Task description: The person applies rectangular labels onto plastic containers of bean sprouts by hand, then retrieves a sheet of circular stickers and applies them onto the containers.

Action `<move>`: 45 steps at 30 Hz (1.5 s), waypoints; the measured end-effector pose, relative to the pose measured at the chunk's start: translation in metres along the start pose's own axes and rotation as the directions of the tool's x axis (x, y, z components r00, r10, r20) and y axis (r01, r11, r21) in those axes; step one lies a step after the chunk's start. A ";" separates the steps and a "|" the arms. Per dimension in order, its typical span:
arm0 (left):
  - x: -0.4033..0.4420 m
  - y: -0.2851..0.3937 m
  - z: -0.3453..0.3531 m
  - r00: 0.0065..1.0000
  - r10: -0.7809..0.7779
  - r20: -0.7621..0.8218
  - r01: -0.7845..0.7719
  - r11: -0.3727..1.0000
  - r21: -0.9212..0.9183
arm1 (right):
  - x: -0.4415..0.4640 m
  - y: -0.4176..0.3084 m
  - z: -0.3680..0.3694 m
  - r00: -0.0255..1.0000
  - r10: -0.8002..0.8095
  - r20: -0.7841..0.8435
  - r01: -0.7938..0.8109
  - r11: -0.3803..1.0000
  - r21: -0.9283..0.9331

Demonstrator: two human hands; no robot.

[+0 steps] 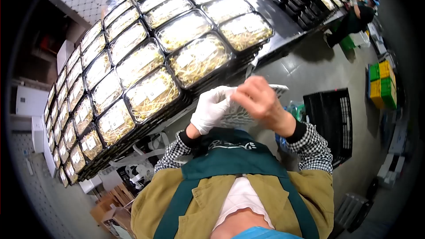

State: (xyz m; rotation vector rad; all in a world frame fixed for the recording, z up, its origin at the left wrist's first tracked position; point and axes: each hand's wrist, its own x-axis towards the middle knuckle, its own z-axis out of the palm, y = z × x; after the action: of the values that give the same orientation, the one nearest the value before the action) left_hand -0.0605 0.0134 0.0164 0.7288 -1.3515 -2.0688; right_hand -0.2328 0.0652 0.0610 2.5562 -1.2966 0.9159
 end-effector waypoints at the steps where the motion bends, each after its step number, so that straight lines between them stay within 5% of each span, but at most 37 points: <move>1: 0.007 0.001 0.008 0.995 0.082 -0.062 -0.082 0.997 0.016 | 0.005 0.002 -0.006 0.999 -0.016 -0.041 0.021 0.992 0.123; 4: 0.020 0.002 0.012 0.988 0.067 -0.142 -0.054 0.994 0.095 | 0.005 0.055 -0.016 0.967 0.192 -0.166 -0.113 0.911 0.397; 5: 0.017 -0.001 0.012 0.985 0.079 -0.155 -0.055 0.986 0.158 | 0.011 0.067 -0.020 0.799 0.601 -0.020 -0.430 0.594 0.680; 7: 0.013 -0.006 0.003 0.995 -0.026 -0.099 0.034 0.997 0.075 | 0.012 0.127 0.009 0.686 0.725 0.059 -0.470 0.381 0.796; 9: 0.012 -0.008 0.003 0.967 0.147 -0.209 -0.087 0.959 0.271 | 0.010 0.157 0.044 0.688 0.726 -0.012 -0.542 0.524 0.657; 13: 0.008 0.005 -0.010 0.967 0.172 -0.190 -0.129 0.967 0.218 | 0.023 0.163 0.073 0.745 0.661 -0.093 -0.566 0.699 0.437; 15: 0.003 0.013 -0.014 0.966 0.132 -0.220 -0.112 0.989 0.100 | 0.015 0.171 0.078 0.887 0.430 -0.167 -0.428 0.903 0.048; 17: -0.001 0.023 -0.021 0.963 0.155 -0.221 -0.130 0.984 0.122 | 0.020 0.180 0.070 0.905 0.386 -0.178 -0.407 0.908 -0.102; 20: -0.006 0.026 -0.034 0.943 0.230 -0.240 -0.152 0.941 0.302 | 0.039 0.202 0.065 0.801 0.579 -0.154 -0.562 0.815 0.139; 23: -0.006 0.035 -0.041 0.973 0.205 -0.103 -0.167 0.940 0.296 | 0.076 0.226 0.085 0.640 0.768 -0.022 -0.673 0.573 0.468; 25: -0.008 0.038 -0.050 0.973 0.226 -0.041 -0.186 0.881 0.435 | 0.092 0.235 0.107 0.640 0.769 -0.017 -0.703 0.593 0.393; 27: -0.009 0.034 -0.054 0.979 0.165 -0.122 -0.127 0.954 0.272 | 0.099 0.247 0.124 0.688 0.725 -0.022 -0.716 0.683 0.144; 29: -0.013 0.044 -0.059 0.972 0.186 -0.142 -0.139 0.948 0.288 | 0.100 0.244 0.126 0.857 0.502 -0.117 -0.515 0.836 -0.188; 33: -0.020 0.045 -0.075 0.920 0.385 -0.074 -0.337 0.874 0.351 | 0.109 0.259 0.117 0.850 0.520 -0.080 -0.505 0.764 -0.401; 35: -0.023 0.061 -0.068 0.924 0.355 -0.141 -0.325 0.925 0.197 | 0.125 0.283 0.123 0.811 0.577 -0.095 -0.583 0.784 -0.216; 37: -0.023 0.065 -0.078 0.922 0.384 -0.057 -0.368 0.910 0.190 | 0.156 0.294 0.130 0.650 0.757 0.057 -0.755 0.637 0.156; 38: -0.024 0.067 -0.075 0.930 0.350 -0.113 -0.342 0.936 0.088 | 0.164 0.308 0.148 0.675 0.737 -0.035 -0.710 0.661 0.242; 41: -0.022 0.072 -0.074 0.907 0.372 -0.199 -0.378 0.926 0.006 | 0.179 0.324 0.175 0.687 0.727 0.027 -0.722 0.677 0.144; 42: -0.025 0.080 -0.068 0.903 0.256 -0.344 -0.244 0.966 0.081 | 0.180 0.325 0.179 0.688 0.712 0.142 -0.725 0.680 0.108; 43: -0.022 0.081 -0.070 0.889 0.316 -0.332 -0.273 0.947 0.170 | 0.176 0.328 0.189 0.792 0.610 0.018 -0.605 0.790 -0.101; 45: -0.016 0.081 -0.080 0.862 0.417 -0.287 -0.316 0.887 0.338 | 0.180 0.317 0.179 0.807 0.590 0.007 -0.583 0.799 -0.146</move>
State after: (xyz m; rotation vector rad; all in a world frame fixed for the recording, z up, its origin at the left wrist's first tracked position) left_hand 0.0188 -0.0527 0.0664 0.8345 -1.4531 -1.3821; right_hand -0.3139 -0.3225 -0.0278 2.0970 -2.1542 0.7992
